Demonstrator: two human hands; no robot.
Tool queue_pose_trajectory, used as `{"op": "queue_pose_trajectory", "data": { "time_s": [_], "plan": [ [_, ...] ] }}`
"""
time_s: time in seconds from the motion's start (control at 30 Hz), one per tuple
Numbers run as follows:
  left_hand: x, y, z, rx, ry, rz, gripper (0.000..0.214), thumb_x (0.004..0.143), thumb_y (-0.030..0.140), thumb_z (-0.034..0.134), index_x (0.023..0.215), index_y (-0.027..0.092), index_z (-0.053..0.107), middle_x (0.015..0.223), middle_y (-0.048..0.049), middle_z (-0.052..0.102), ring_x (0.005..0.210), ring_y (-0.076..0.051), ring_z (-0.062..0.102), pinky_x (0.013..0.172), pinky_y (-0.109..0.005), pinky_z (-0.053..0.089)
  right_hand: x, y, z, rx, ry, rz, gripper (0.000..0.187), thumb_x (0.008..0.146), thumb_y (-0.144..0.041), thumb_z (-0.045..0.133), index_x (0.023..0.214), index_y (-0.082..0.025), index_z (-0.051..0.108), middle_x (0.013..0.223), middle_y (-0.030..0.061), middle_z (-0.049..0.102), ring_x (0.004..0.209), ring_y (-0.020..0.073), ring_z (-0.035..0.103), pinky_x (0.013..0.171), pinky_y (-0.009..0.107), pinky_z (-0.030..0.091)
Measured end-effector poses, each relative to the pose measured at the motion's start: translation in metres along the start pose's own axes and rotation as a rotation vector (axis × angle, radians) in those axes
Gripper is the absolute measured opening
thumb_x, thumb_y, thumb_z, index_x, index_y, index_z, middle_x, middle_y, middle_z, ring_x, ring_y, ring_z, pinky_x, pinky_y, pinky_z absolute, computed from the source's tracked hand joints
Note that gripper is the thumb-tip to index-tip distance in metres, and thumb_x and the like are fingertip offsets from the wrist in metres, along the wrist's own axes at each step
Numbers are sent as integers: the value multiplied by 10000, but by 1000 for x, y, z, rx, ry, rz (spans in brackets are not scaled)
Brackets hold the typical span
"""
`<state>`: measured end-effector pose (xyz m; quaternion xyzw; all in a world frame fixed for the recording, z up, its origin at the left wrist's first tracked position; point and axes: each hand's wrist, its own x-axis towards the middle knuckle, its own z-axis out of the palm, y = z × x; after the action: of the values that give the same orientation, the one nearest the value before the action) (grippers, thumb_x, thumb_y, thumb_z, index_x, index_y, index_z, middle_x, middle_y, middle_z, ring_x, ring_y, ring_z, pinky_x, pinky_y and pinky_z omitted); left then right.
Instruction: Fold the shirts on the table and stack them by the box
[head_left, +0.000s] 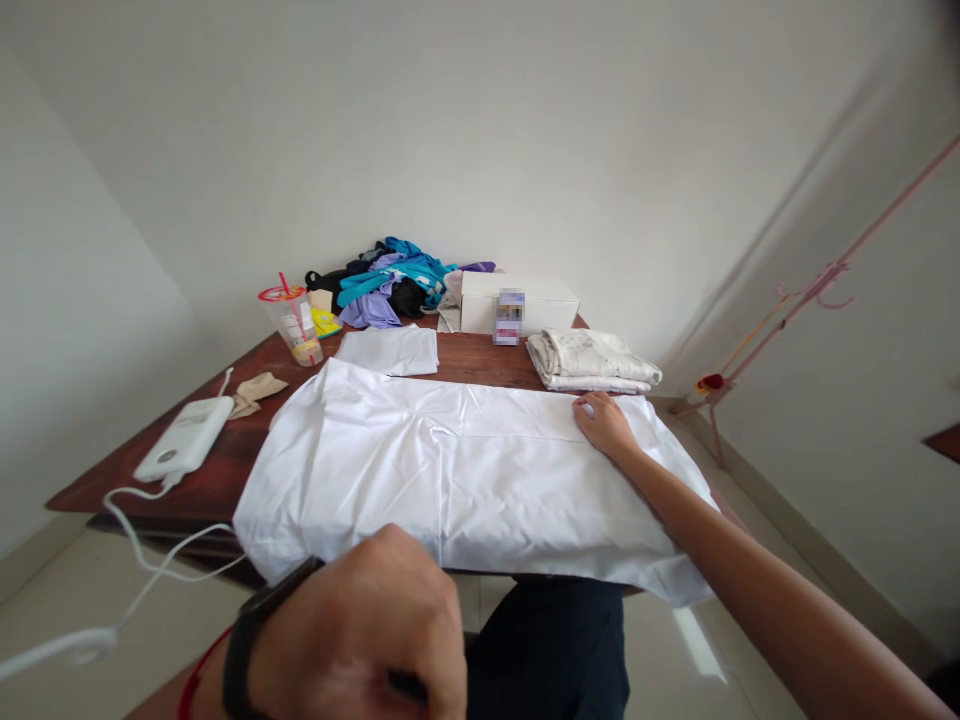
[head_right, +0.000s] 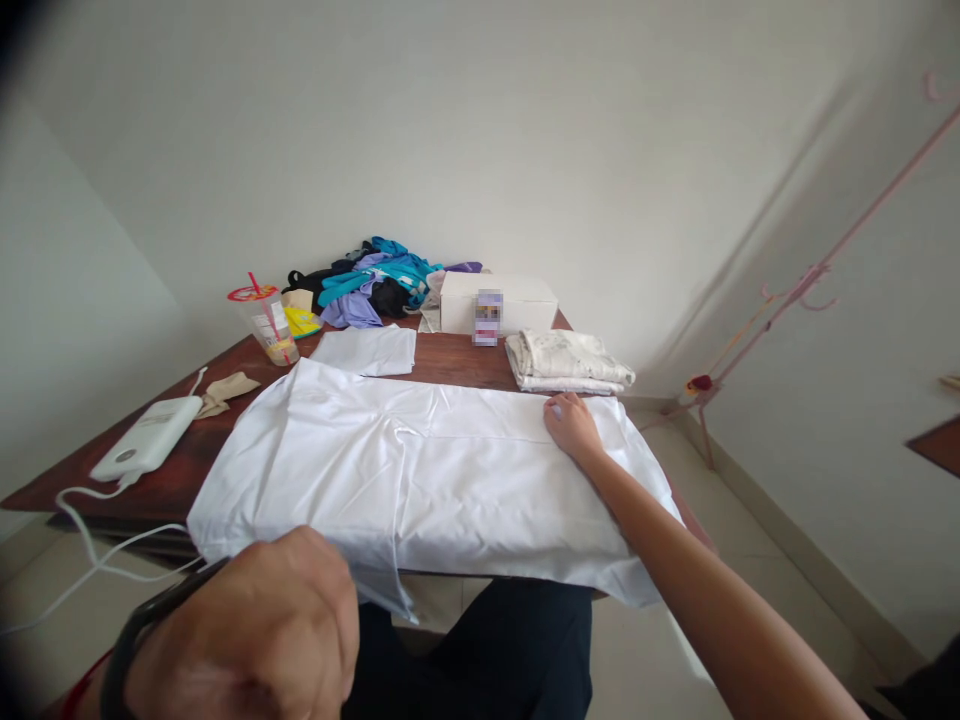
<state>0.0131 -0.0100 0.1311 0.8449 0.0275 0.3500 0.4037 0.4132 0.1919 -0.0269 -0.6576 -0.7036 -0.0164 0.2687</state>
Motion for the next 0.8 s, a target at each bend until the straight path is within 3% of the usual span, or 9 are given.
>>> {"op": "queue_pose_trajectory", "data": {
  "time_s": [0.13, 0.23, 0.33, 0.47, 0.53, 0.63, 0.7, 0.8],
  "plan": [
    [-31, -25, -45, 393, 102, -414, 188, 976, 293, 623, 854, 230, 753, 821, -9, 782, 740, -151, 735, 726, -207, 558, -2, -5, -6, -49, -23, -49, 244, 928, -266, 503, 1022, -177, 710, 1077, 120, 668, 1021, 259, 623, 944, 355, 458],
    [-72, -53, -91, 606, 442, -683, 283, 946, 432, 593, 883, 215, 765, 902, -30, 792, 852, -225, 751, 813, -287, 586, 3, -26, -11, -125, -39, -95, 243, 927, -258, 517, 1061, -189, 708, 1124, 131, 657, 1043, 289, 615, 933, 406, 469],
    [-100, -80, -132, 584, 726, -893, 397, 905, 534, 534, 962, 178, 701, 1057, -94, 767, 870, -259, 751, 698, -310, 612, 12, -75, -16, -73, -60, -229, 230, 942, -255, 517, 1068, -193, 700, 1145, 132, 653, 1086, 295, 609, 972, 437, 469],
    [-109, -101, -165, 454, 878, -1168, 511, 789, 672, 594, 934, 183, 580, 1131, -136, 720, 828, -273, 742, 510, -275, 566, 11, -170, -22, 167, -204, -467, 217, 962, -262, 530, 1097, -190, 683, 1133, 115, 668, 1076, 262, 628, 980, 426, 493],
    [-106, -108, -172, 386, 866, -1225, 538, 740, 701, 632, 885, 189, 558, 983, -106, 728, 783, -264, 730, 490, -261, 539, 1, -215, -23, 241, -319, -581, 232, 976, -263, 526, 1145, -202, 673, 1153, 102, 675, 1065, 248, 642, 961, 412, 511],
    [-104, -123, -178, 418, 803, -1200, 498, 723, 672, 669, 765, 205, 498, 686, -31, 643, 639, -228, 675, 472, -250, 489, -15, -264, -18, 270, -464, -790, 285, 975, -298, 564, 1229, -203, 650, 1207, 108, 663, 1107, 249, 629, 995, 408, 508],
    [-106, -135, -181, 464, 789, -1164, 471, 712, 605, 709, 743, 218, 444, 599, 8, 579, 558, -197, 629, 480, -250, 473, -23, -283, -12, 252, -498, -877, 328, 974, -340, 582, 1268, -204, 635, 1318, 125, 614, 1180, 267, 597, 1048, 434, 483],
    [-111, -144, -183, 392, 841, -1143, 466, 691, 518, 753, 817, 232, 407, 626, 30, 583, 541, -189, 626, 507, -262, 485, -32, -295, -5, 211, -514, -883, 378, 973, -370, 595, 1314, -209, 610, 1452, 141, 525, 1280, 296, 542, 1108, 480, 436]
  ]
}}
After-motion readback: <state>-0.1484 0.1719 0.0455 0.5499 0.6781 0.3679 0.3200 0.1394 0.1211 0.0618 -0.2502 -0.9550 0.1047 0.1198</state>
